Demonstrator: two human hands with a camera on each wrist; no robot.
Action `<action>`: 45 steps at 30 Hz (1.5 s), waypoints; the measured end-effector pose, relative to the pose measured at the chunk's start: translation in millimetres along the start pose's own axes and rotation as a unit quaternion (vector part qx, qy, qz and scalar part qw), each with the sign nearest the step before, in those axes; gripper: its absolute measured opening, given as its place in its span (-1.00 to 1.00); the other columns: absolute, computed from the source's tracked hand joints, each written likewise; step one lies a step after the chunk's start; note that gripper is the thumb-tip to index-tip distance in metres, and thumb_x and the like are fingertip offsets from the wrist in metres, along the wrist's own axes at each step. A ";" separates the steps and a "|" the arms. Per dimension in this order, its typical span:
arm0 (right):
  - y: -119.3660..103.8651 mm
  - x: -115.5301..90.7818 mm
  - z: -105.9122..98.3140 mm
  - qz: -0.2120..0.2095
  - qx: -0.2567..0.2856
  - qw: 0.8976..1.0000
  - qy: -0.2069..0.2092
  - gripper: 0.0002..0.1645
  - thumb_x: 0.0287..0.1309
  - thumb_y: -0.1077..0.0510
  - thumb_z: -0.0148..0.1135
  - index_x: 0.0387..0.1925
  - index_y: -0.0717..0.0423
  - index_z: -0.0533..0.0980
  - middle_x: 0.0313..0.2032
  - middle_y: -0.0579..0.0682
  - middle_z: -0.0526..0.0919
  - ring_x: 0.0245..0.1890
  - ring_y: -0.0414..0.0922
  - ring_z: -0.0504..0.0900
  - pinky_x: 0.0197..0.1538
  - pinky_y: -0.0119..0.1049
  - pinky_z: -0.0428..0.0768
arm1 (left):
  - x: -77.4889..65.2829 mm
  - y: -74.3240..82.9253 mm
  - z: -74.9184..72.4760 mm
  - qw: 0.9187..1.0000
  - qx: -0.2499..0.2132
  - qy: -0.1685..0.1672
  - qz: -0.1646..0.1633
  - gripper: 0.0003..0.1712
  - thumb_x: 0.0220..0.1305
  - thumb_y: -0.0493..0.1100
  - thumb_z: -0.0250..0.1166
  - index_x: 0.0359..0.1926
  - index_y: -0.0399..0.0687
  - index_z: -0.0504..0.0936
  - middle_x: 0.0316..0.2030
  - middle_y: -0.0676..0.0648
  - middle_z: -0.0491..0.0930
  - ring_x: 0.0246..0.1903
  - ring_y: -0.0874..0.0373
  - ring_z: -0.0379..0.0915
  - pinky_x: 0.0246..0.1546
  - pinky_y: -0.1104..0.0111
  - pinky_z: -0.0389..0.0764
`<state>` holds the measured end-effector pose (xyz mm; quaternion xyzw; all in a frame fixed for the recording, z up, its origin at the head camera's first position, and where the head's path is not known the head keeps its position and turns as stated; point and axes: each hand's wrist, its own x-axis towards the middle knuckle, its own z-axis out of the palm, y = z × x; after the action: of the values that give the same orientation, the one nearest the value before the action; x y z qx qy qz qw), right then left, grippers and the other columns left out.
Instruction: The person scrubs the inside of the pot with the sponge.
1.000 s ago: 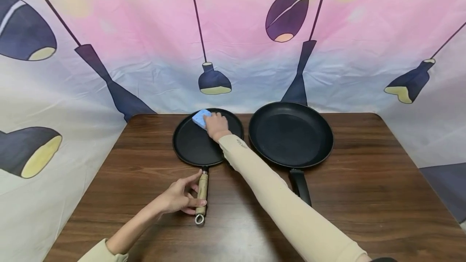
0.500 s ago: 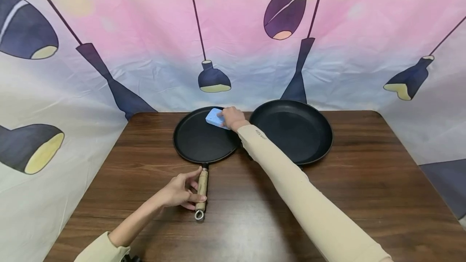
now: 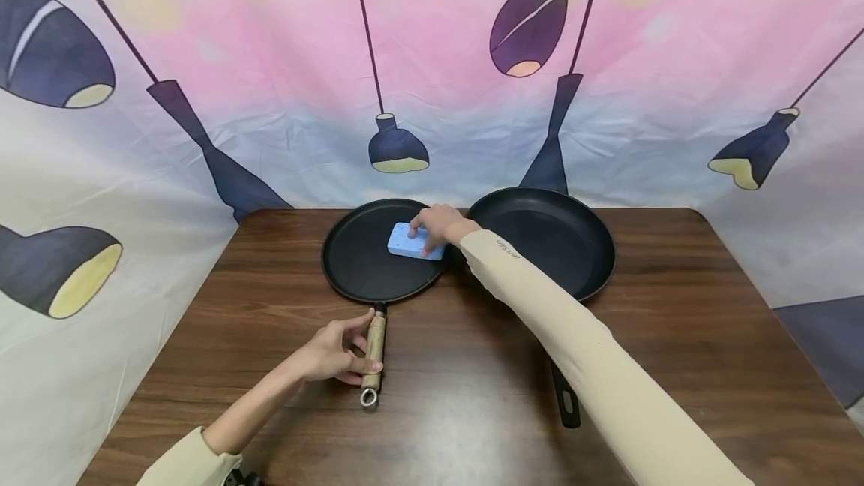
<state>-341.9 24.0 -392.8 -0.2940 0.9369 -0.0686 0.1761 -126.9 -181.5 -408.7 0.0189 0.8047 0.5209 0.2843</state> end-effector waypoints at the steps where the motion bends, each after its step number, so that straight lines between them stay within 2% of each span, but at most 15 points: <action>1: -0.6 -0.7 -0.1 -0.006 -0.002 1.000 -0.004 -0.48 0.02 0.00 0.42 0.08 -0.22 0.54 0.22 -0.09 0.47 0.18 -0.10 0.44 0.19 -0.23 0.51 | -0.1 0.4 -1.0 1.000 -0.001 0.000 0.001 0.13 -0.02 -0.23 0.50 0.47 -0.12 -0.01 -0.18 -0.26 0.46 -0.46 0.15 0.57 -0.36 0.18 0.73; 4: -4.6 -1.9 -0.6 -0.028 -0.023 0.999 -0.012 -0.51 0.06 -0.01 0.39 0.07 -0.20 0.52 0.26 -0.09 0.43 0.21 -0.11 0.41 0.24 -0.23 0.46 | -0.7 1.3 -3.9 1.000 -0.004 0.000 0.005 0.14 -0.01 -0.24 0.49 0.47 -0.14 -0.04 -0.17 -0.27 0.45 -0.45 0.16 0.56 -0.35 0.18 0.73; 8: -10.9 -3.5 0.1 -0.049 -0.053 0.997 -0.017 -0.52 0.10 -0.02 0.37 0.07 -0.17 0.48 0.25 -0.06 0.43 0.10 -0.11 0.45 0.16 -0.23 0.48 | -1.8 1.6 -6.0 1.000 -0.004 0.002 0.002 0.14 -0.01 -0.26 0.49 0.47 -0.16 -0.05 -0.16 -0.27 0.45 -0.45 0.17 0.54 -0.33 0.18 0.73; 14: -9.7 -10.6 6.3 -0.052 -0.071 0.996 -0.024 -0.49 0.09 -0.07 0.35 0.10 -0.20 0.46 0.22 -0.09 0.45 -0.02 -0.14 0.49 0.07 -0.25 0.52 | -0.5 0.6 -1.1 1.000 -0.004 0.001 0.000 0.13 -0.02 -0.26 0.50 0.47 -0.16 -0.02 -0.18 -0.26 0.48 -0.40 0.15 0.56 -0.34 0.19 0.73; 24: -8.7 -19.4 12.1 -0.101 -0.067 0.993 -0.008 -0.50 0.09 -0.06 0.36 0.10 -0.17 0.50 0.21 -0.05 0.46 0.18 -0.08 0.43 0.21 -0.18 0.48 | 2.2 0.6 -1.7 1.000 -0.001 -0.007 -0.001 0.13 -0.02 -0.26 0.49 0.47 -0.15 -0.02 -0.18 -0.26 0.46 -0.40 0.15 0.55 -0.34 0.18 0.73; 29: -9.8 -20.9 18.2 -0.124 -0.033 0.992 0.014 -0.46 0.04 -0.10 0.40 0.10 -0.18 0.55 0.19 -0.09 0.51 0.21 -0.09 0.44 0.23 -0.20 0.49 | 2.7 -0.2 -1.6 1.000 -0.013 -0.008 -0.003 0.14 -0.02 -0.26 0.49 0.47 -0.18 -0.03 -0.17 -0.26 0.44 -0.45 0.18 0.51 -0.33 0.18 0.73; 35: -4.6 -24.1 25.0 -0.120 -0.027 0.992 0.023 -0.41 0.04 -0.14 0.36 0.16 -0.26 0.50 0.19 -0.14 0.51 0.19 -0.15 0.46 0.13 -0.28 0.57 | 1.4 -2.7 1.6 1.000 -0.018 -0.007 0.005 0.15 -0.03 -0.23 0.51 0.47 -0.17 -0.02 -0.16 -0.25 0.44 -0.46 0.22 0.50 -0.33 0.20 0.73; 40: 0.0 -18.7 22.9 -0.117 -0.035 0.992 0.033 -0.40 0.08 -0.11 0.34 0.20 -0.20 0.48 0.17 -0.09 0.52 0.13 -0.15 0.50 0.09 -0.27 0.58 | 0.7 -4.2 1.7 1.000 -0.017 -0.001 0.006 0.15 -0.05 -0.21 0.52 0.47 -0.15 0.00 -0.15 -0.25 0.44 -0.49 0.23 0.50 -0.33 0.20 0.73; 45: 6.8 -6.5 18.3 -0.046 0.002 0.996 0.076 -0.46 0.11 -0.02 0.35 0.16 -0.12 0.51 0.13 -0.05 0.55 0.01 -0.12 0.55 0.00 -0.25 0.59 | -0.1 -5.0 -1.6 1.000 -0.016 -0.004 0.005 0.14 -0.03 -0.19 0.51 0.47 -0.10 -0.01 -0.13 -0.25 0.44 -0.49 0.21 0.53 -0.35 0.20 0.73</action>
<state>-333.8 32.9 -409.5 -0.3299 0.9331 -0.1007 0.1014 -126.3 -185.1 -412.5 0.0208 0.7950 0.5348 0.2855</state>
